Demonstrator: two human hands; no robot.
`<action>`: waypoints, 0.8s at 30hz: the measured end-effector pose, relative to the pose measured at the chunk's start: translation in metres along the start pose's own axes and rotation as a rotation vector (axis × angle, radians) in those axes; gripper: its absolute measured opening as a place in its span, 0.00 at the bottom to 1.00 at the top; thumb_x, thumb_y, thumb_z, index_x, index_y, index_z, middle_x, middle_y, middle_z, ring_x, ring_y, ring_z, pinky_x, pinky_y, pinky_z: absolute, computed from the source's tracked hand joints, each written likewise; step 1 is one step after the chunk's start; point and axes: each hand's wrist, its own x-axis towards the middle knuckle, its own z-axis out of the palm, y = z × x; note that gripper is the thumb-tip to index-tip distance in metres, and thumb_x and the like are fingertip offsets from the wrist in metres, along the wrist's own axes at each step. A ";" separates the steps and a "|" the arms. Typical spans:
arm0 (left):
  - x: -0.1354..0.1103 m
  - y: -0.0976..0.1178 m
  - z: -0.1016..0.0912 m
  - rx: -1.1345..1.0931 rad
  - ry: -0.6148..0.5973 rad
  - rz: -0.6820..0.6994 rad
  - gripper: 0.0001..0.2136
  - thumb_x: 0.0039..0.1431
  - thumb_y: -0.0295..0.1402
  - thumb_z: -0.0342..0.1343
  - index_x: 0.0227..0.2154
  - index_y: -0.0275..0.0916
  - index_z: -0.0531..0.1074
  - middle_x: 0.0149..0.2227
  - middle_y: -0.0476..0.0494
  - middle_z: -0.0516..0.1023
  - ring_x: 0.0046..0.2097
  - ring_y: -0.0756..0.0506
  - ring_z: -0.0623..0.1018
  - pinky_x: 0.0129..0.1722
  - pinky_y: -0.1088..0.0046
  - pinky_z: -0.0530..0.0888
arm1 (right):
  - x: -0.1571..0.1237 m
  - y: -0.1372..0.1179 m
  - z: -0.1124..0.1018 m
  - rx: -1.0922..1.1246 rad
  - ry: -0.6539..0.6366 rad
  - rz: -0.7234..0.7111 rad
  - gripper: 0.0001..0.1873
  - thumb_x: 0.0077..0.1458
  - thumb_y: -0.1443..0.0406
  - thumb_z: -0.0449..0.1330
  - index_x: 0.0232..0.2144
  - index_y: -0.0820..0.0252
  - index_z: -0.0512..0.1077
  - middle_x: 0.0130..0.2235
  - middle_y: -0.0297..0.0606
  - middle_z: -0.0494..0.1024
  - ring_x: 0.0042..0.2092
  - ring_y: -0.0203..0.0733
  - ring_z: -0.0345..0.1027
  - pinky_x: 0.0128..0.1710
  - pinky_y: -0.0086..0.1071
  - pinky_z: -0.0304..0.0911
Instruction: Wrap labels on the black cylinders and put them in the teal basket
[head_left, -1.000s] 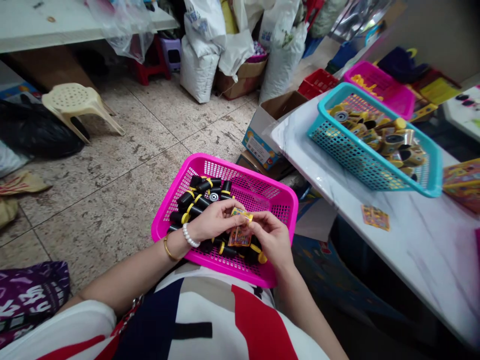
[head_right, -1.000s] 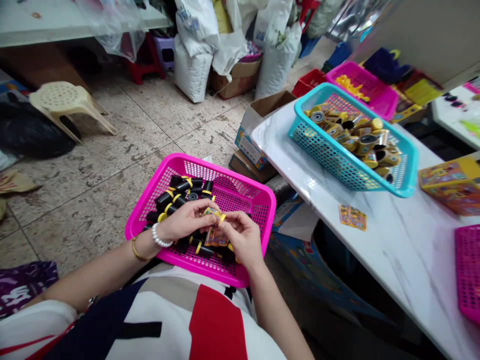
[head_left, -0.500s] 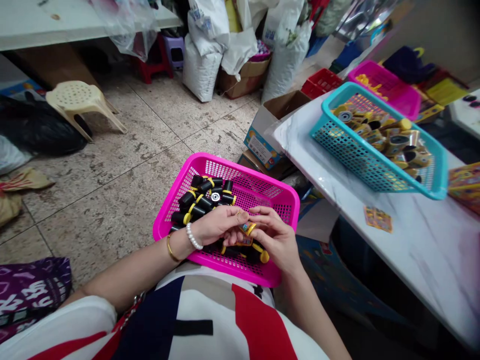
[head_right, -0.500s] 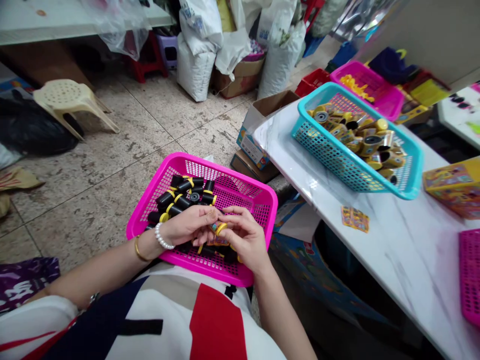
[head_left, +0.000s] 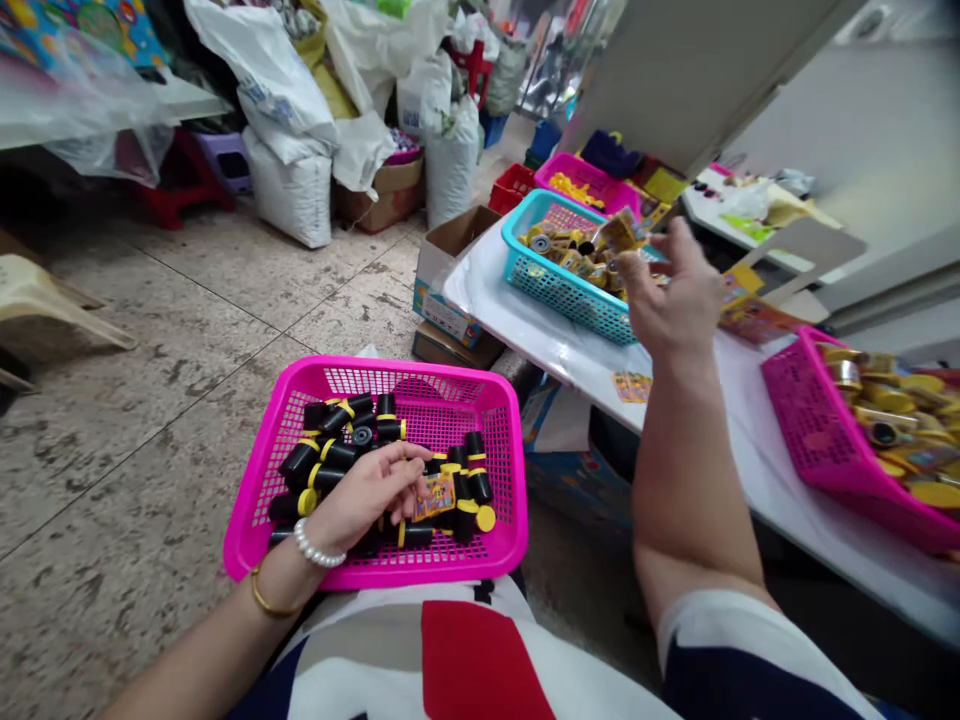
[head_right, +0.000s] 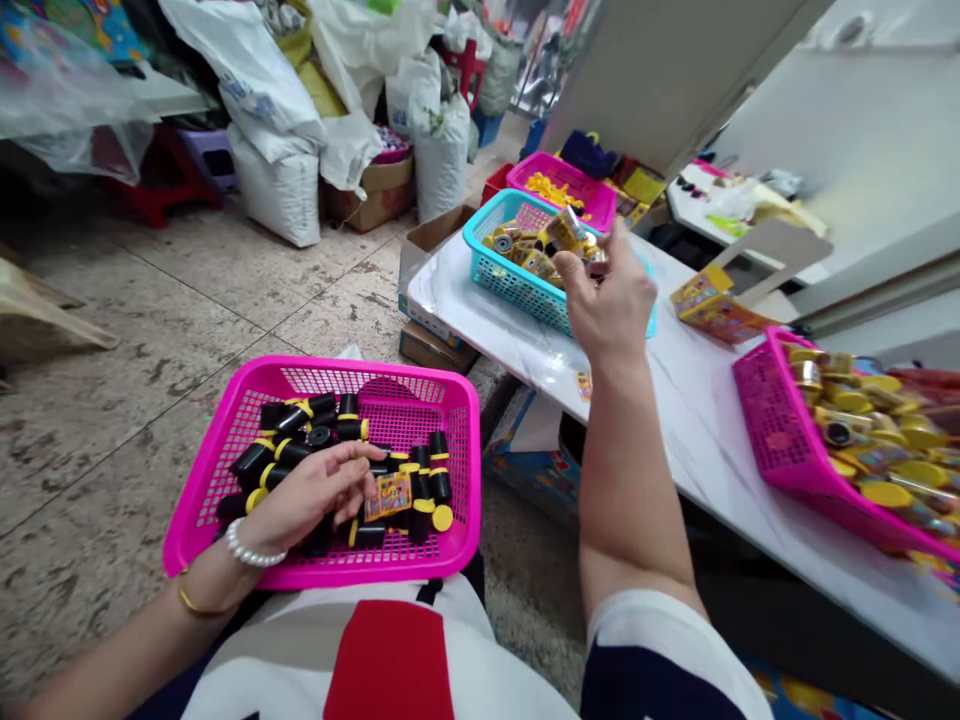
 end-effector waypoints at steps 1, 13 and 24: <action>0.001 0.000 0.000 -0.007 0.038 0.016 0.17 0.57 0.42 0.57 0.42 0.35 0.67 0.26 0.49 0.74 0.21 0.55 0.69 0.17 0.83 0.63 | -0.002 -0.003 0.000 -0.127 0.100 -0.051 0.23 0.57 0.54 0.59 0.54 0.48 0.66 0.51 0.38 0.71 0.52 0.53 0.65 0.46 0.43 0.61; 0.005 -0.002 -0.003 0.091 0.261 0.163 0.14 0.54 0.41 0.60 0.36 0.36 0.70 0.24 0.51 0.72 0.21 0.55 0.68 0.20 0.81 0.63 | -0.215 -0.023 0.128 -0.165 -0.785 -0.151 0.04 0.52 0.67 0.65 0.30 0.57 0.71 0.34 0.39 0.74 0.40 0.44 0.65 0.38 0.36 0.63; 0.005 -0.008 0.000 0.498 0.241 0.236 0.14 0.52 0.41 0.60 0.37 0.37 0.74 0.32 0.46 0.76 0.30 0.50 0.73 0.29 0.75 0.69 | -0.186 -0.031 0.119 0.016 -0.776 -0.211 0.07 0.58 0.69 0.57 0.30 0.58 0.73 0.32 0.39 0.76 0.38 0.43 0.67 0.40 0.38 0.63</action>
